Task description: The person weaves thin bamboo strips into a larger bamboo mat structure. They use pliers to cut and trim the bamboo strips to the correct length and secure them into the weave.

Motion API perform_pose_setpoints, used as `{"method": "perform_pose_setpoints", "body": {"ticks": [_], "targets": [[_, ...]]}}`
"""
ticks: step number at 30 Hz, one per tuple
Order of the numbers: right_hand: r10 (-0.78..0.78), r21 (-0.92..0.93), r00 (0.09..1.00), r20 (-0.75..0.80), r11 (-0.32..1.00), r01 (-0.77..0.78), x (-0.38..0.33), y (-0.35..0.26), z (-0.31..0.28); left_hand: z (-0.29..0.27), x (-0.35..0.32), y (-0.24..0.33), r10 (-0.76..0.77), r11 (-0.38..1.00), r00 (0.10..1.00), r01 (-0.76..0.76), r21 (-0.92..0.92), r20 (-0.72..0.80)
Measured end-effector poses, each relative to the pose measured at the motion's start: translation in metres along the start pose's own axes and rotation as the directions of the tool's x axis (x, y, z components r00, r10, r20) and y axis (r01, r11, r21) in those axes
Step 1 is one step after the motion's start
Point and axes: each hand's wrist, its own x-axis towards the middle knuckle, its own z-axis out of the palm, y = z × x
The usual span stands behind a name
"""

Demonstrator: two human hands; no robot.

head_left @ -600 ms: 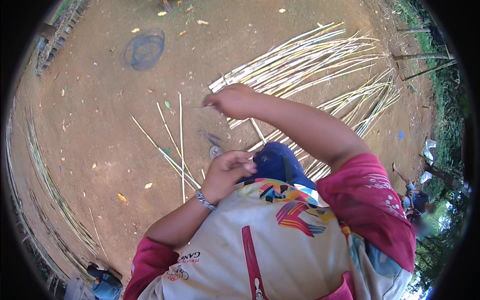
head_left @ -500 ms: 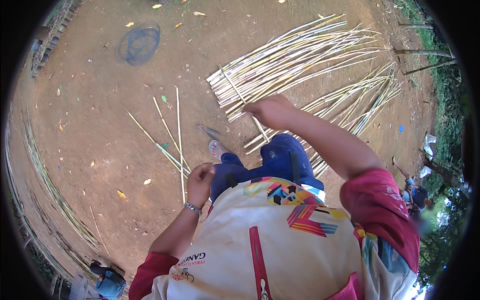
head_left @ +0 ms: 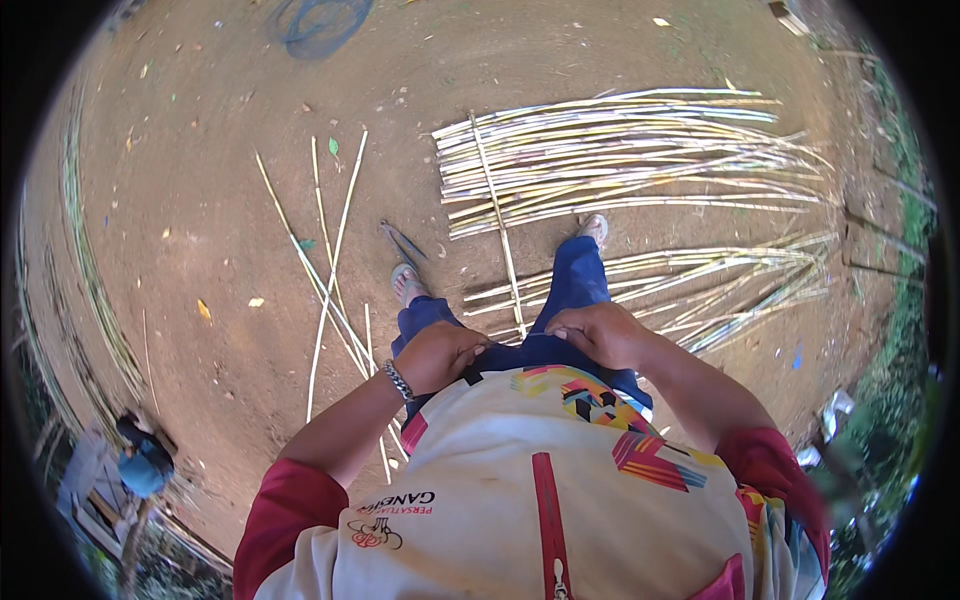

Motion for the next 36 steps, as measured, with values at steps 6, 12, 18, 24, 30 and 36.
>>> {"method": "perform_pose_setpoints", "body": {"ticks": [6,12,18,24,30,36], "targets": [[-0.040,0.099,0.969,0.242,0.995,0.017,0.005,0.145,-0.051,0.074,0.068,0.004,-0.286,0.836,0.947,0.322,-0.445,0.148],[0.045,0.000,0.917,0.397,0.999,-0.049,0.038,0.221,-0.068,0.111,0.114,-0.040,-0.418,0.701,0.870,0.491,-0.516,0.260],[0.220,-0.137,0.933,0.284,0.973,-0.188,0.108,0.258,-0.030,0.139,0.092,-0.159,-0.602,0.599,0.777,0.593,-0.539,0.186],[0.279,-0.211,0.947,0.161,0.947,-0.243,0.130,0.219,0.010,0.145,0.018,-0.232,-0.562,0.422,0.811,0.448,-0.788,0.161],[0.411,-0.613,0.890,0.197,0.760,-0.216,0.176,0.223,0.068,0.148,0.011,-0.253,-0.730,0.299,0.673,0.160,-0.941,-0.118],[-0.282,-0.299,0.897,0.339,0.872,0.387,0.266,0.226,0.130,0.168,0.090,-0.264,-0.769,0.379,0.625,0.273,-0.884,-0.136]]}}
